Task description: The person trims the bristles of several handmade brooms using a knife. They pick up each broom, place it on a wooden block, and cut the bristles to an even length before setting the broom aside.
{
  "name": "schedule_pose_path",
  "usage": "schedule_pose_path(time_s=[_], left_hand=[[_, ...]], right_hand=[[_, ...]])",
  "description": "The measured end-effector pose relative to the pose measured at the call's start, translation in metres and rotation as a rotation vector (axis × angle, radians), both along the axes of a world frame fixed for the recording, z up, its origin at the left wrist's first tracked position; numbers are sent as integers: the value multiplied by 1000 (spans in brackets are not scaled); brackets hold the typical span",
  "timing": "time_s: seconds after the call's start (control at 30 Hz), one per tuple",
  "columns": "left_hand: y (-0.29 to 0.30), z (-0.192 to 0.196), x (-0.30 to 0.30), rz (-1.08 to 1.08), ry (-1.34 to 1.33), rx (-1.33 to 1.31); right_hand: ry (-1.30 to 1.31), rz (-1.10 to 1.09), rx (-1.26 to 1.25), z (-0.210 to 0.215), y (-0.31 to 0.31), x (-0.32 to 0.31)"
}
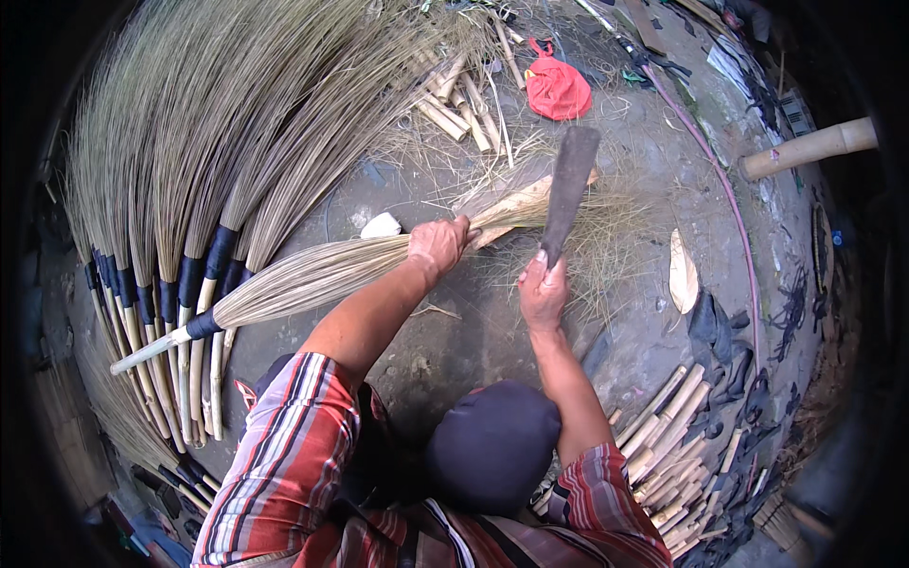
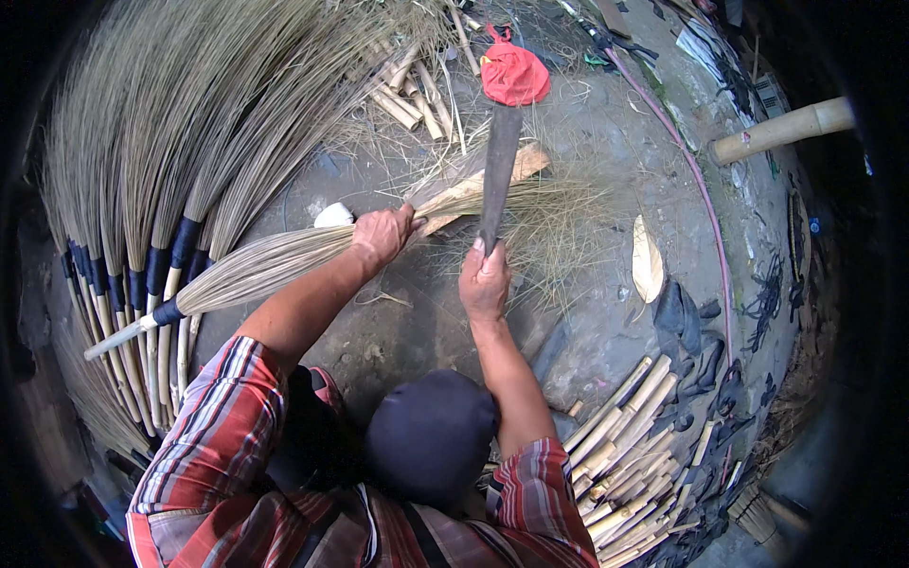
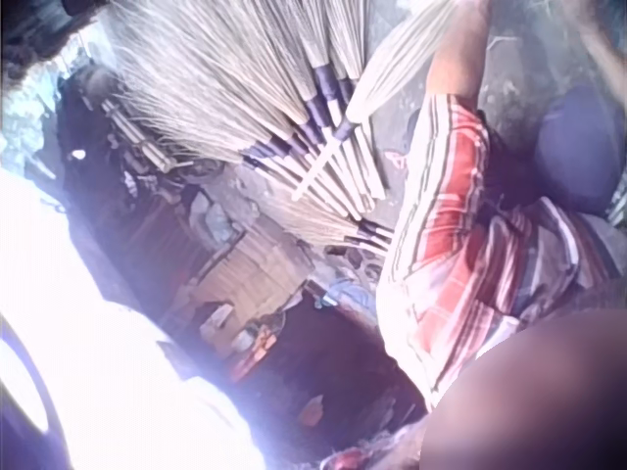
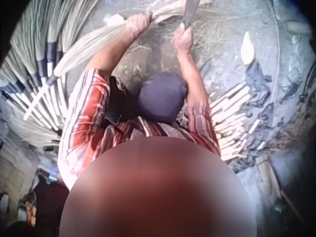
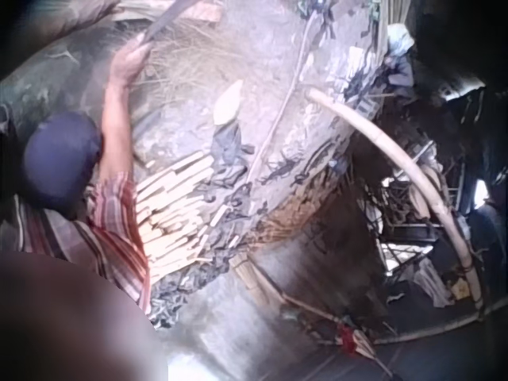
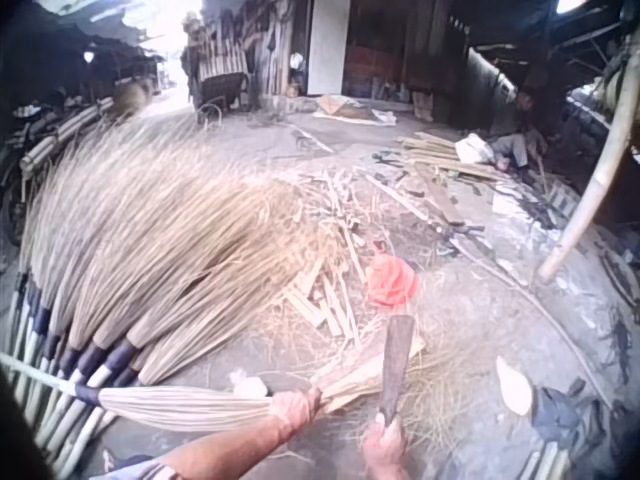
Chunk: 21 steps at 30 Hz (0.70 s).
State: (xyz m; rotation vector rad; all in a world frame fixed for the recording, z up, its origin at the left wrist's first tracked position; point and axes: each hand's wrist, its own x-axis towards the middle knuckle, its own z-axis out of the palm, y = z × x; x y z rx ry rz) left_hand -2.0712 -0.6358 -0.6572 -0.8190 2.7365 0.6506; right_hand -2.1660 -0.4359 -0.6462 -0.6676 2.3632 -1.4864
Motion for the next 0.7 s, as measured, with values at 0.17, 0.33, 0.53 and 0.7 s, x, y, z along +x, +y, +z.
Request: schedule_pose_path(time_s=[0.17,0.33,0.53,0.7], left_hand=[[0,2,-1,11,4,-12],[3,1,-2,36,-9,18],[2,-3,-3,23,13,8],[4,-5,-3,50,13,10]], right_hand=[[143,154,494,0,0,4],[146,-11,177,3,-2,9],[96,128,534,2,-3,13],[174,11,226,6,-1,12]])
